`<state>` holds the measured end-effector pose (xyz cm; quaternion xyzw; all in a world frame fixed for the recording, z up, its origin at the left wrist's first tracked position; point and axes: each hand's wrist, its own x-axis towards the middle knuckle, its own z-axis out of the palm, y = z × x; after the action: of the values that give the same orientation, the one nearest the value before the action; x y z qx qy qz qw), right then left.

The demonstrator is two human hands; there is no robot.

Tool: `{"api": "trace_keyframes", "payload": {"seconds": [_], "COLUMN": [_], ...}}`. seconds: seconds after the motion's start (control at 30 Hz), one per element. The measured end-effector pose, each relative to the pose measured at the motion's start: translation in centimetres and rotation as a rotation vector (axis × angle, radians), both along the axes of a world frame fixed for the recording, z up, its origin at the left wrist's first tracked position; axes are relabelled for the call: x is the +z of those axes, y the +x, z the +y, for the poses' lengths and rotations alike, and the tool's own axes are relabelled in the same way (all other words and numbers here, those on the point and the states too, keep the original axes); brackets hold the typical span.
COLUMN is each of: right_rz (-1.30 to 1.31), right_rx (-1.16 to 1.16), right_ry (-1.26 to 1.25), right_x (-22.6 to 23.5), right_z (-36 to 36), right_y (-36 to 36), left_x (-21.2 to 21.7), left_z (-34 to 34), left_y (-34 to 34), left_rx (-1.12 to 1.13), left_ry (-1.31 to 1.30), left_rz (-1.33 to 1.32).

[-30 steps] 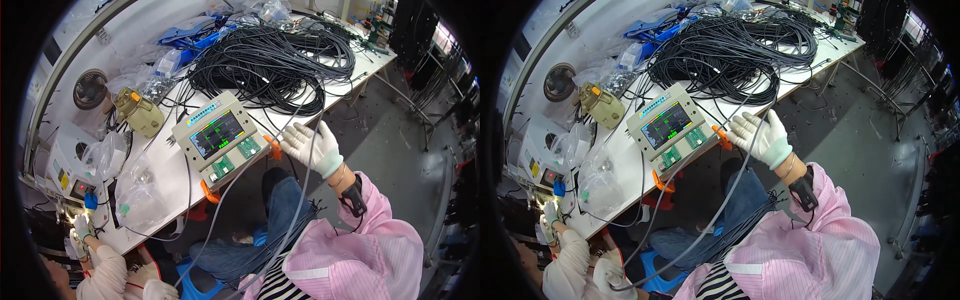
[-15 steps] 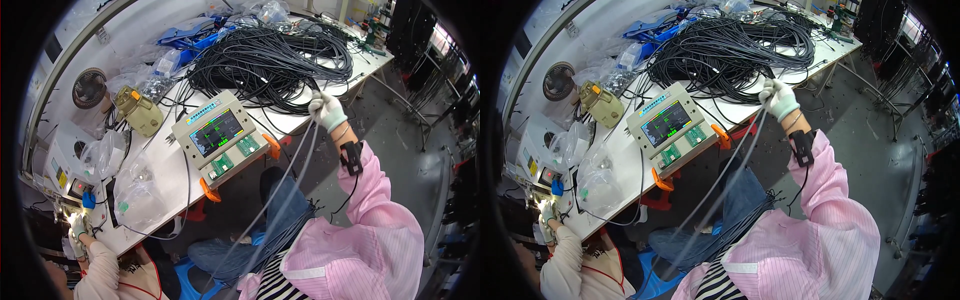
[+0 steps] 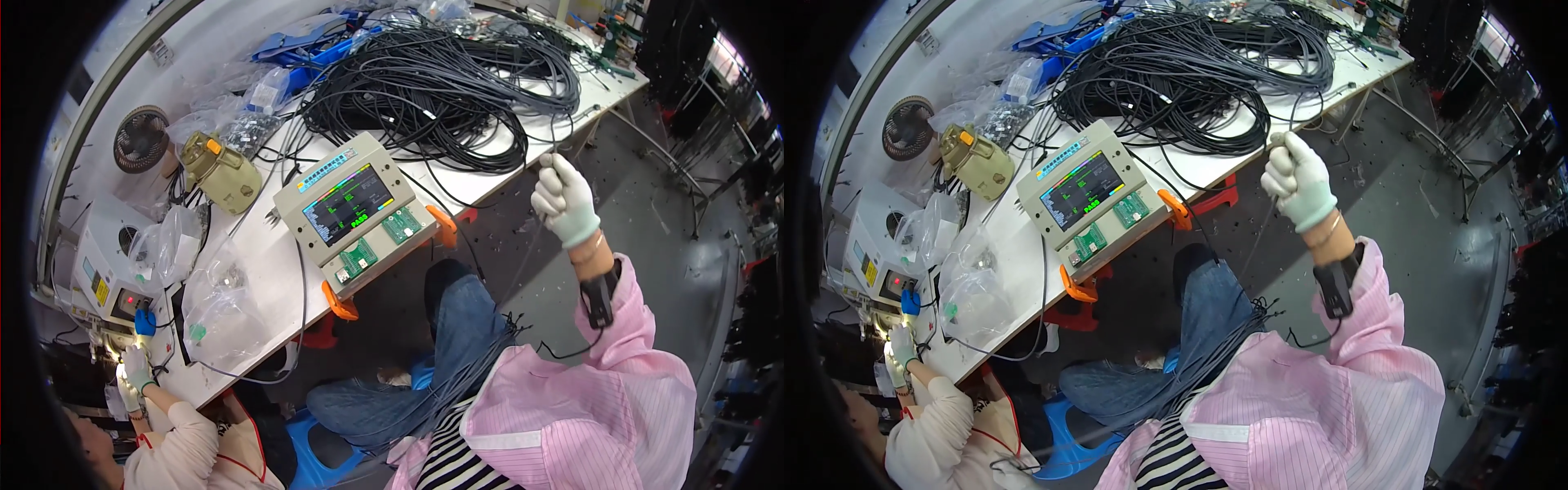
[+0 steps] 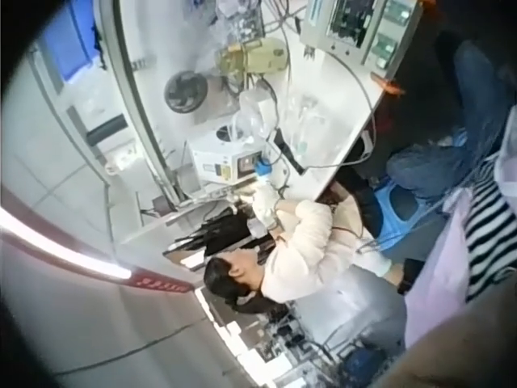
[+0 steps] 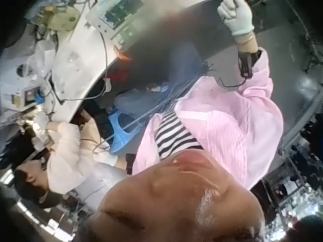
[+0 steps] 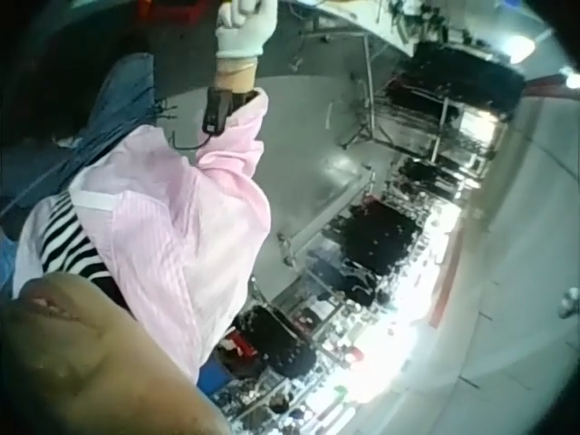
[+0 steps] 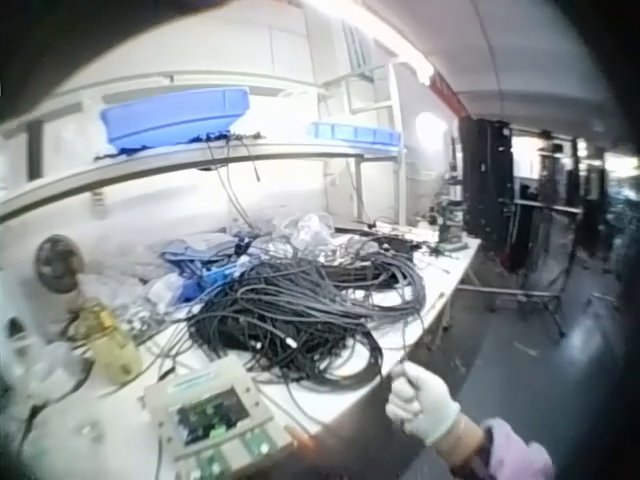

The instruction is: The person picks up a cable from a pile, inserts its connectors into a testing device, and removes it after the screen displays a result. They repeat this process with several more cables, coiling each one by hand after testing.

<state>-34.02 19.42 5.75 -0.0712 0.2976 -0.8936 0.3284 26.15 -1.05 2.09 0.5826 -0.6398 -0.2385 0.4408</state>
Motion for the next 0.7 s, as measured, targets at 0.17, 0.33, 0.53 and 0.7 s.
{"api": "trace_keyframes", "payload": {"seconds": [0.17, 0.33, 0.53, 0.7], "right_rz": [0.288, 1.047, 1.601, 1.807], "right_rx": [0.106, 0.765, 0.794, 1.035], "right_ry": [0.327, 0.461, 0.13, 0.05], "right_x": [1.4, 1.2, -0.4, -2.0], "right_z": [-0.2, -1.6, -4.5, -6.1], "right_y": [10.1, 15.1, 18.4, 20.7], "left_x": [1.0, 3.9, 4.4, 4.0], "left_z": [-1.3, -0.4, 0.7, 1.9], "left_y": [-6.8, -14.9, -17.2, -17.8], "left_rx": [-0.311, -0.724, -0.927, -1.082], "left_ry": [0.114, 0.225, 0.705, 1.004], "left_rz": [0.05, -0.409, 0.011, 0.658]}}
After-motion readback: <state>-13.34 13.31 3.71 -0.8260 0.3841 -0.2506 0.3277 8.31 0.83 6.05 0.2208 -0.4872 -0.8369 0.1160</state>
